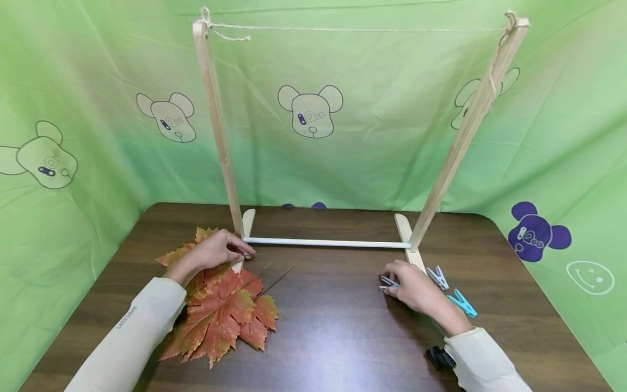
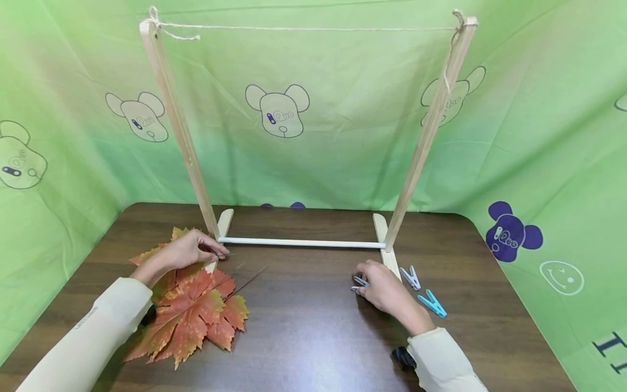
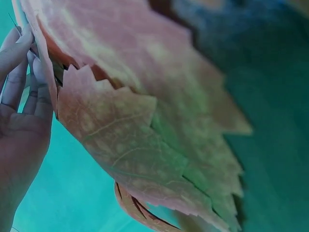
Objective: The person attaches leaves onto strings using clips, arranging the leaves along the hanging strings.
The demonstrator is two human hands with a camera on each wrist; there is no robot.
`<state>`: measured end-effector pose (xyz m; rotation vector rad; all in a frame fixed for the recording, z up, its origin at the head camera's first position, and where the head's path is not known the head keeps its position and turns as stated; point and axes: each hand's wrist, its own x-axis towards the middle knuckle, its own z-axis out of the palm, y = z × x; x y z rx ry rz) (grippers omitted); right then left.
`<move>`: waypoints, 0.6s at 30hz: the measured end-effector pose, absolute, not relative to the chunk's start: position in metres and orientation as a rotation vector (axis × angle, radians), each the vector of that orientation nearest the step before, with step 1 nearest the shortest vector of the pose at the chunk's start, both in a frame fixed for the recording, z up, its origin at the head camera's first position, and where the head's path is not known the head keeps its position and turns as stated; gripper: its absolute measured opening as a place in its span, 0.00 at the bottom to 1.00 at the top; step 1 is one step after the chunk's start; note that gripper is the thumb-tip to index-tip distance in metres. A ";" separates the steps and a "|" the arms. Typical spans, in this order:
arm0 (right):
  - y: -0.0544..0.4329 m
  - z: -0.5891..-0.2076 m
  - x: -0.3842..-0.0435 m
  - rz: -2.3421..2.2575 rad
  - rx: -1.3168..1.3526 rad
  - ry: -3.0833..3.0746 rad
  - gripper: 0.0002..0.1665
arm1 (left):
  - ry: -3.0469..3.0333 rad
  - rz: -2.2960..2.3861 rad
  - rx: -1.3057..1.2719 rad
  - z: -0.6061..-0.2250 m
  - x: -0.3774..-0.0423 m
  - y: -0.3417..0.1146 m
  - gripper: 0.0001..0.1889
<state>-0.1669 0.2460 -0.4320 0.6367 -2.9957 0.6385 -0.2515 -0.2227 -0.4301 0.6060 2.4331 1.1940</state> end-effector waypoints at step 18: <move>0.239 -0.427 -0.168 0.618 0.627 -2.941 0.12 | 2.496 1.104 0.597 -0.417 -0.248 -0.224 0.09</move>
